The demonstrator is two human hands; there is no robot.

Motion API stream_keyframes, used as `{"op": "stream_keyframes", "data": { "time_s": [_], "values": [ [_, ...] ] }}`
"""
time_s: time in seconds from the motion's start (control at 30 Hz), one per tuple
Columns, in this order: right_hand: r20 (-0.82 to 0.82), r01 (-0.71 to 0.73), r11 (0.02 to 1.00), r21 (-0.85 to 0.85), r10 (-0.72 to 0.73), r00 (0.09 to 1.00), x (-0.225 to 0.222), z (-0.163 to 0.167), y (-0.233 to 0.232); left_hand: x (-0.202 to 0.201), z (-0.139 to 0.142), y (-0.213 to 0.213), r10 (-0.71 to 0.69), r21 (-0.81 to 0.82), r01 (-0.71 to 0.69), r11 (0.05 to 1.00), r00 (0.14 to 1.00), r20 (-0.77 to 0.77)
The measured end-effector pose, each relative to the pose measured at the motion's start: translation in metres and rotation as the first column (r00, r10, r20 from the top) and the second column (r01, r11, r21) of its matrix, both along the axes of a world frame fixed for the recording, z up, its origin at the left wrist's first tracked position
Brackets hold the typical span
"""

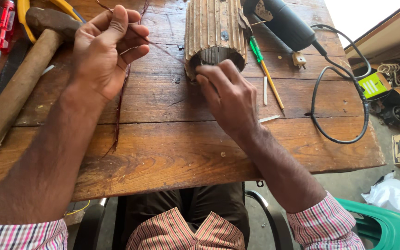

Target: The person sits at a wooden workbench and twists together the strands of a dark red wire by hand, repeatedly rotating and pulling the strands to form a twisted cord, working the full length of the wire across the episode.

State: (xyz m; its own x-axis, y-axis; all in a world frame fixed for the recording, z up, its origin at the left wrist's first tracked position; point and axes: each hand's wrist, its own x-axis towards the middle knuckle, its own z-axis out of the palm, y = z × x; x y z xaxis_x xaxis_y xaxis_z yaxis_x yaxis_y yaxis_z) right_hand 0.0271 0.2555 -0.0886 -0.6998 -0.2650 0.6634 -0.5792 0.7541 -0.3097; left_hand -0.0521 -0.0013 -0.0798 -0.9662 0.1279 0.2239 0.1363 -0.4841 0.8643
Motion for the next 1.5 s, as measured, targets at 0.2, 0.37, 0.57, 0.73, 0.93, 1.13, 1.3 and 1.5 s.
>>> {"op": "stream_keyframes", "data": {
  "time_s": [0.2,0.37,0.57,0.73,0.93,1.13,1.3,1.5],
  "values": [
    [0.009,-0.167,0.986,0.000,0.167,0.986,-0.005,0.001,-0.003,0.002,0.001,0.004,0.002,0.016,-0.002,1.000,1.000,-0.013],
    [0.616,-0.086,0.662,-0.744,0.731,0.293,0.002,0.008,0.002,-0.002,0.002,0.011,0.161,-0.010,-0.161,0.987,0.986,0.052],
    [0.458,-0.087,0.865,-0.494,0.343,0.820,0.000,0.010,0.000,-0.012,-0.004,-0.011,0.429,-0.074,-0.428,0.901,0.904,-0.008],
    [-0.103,-0.062,0.998,0.023,0.064,0.993,0.000,0.002,0.000,-0.019,-0.009,-0.019,0.499,-0.056,-0.500,0.864,0.866,-0.027],
    [0.672,-0.131,0.781,-0.610,0.598,0.438,0.003,0.011,0.003,-0.014,-0.003,-0.015,0.500,0.012,-0.502,0.865,0.864,0.052],
    [0.615,-0.110,0.792,-0.601,0.546,0.568,0.003,0.015,-0.003,-0.015,-0.002,-0.014,0.478,0.002,-0.478,0.878,0.878,-0.014],
    [0.049,-0.006,0.998,0.059,0.003,0.999,0.003,0.009,-0.007,-0.015,-0.008,-0.012,0.482,-0.023,-0.485,0.874,0.874,-0.064],
    [-0.271,0.165,0.968,0.190,-0.109,0.956,0.007,0.023,-0.004,-0.010,-0.009,-0.001,0.478,-0.009,-0.491,0.871,0.852,-0.214]
  ]
}}
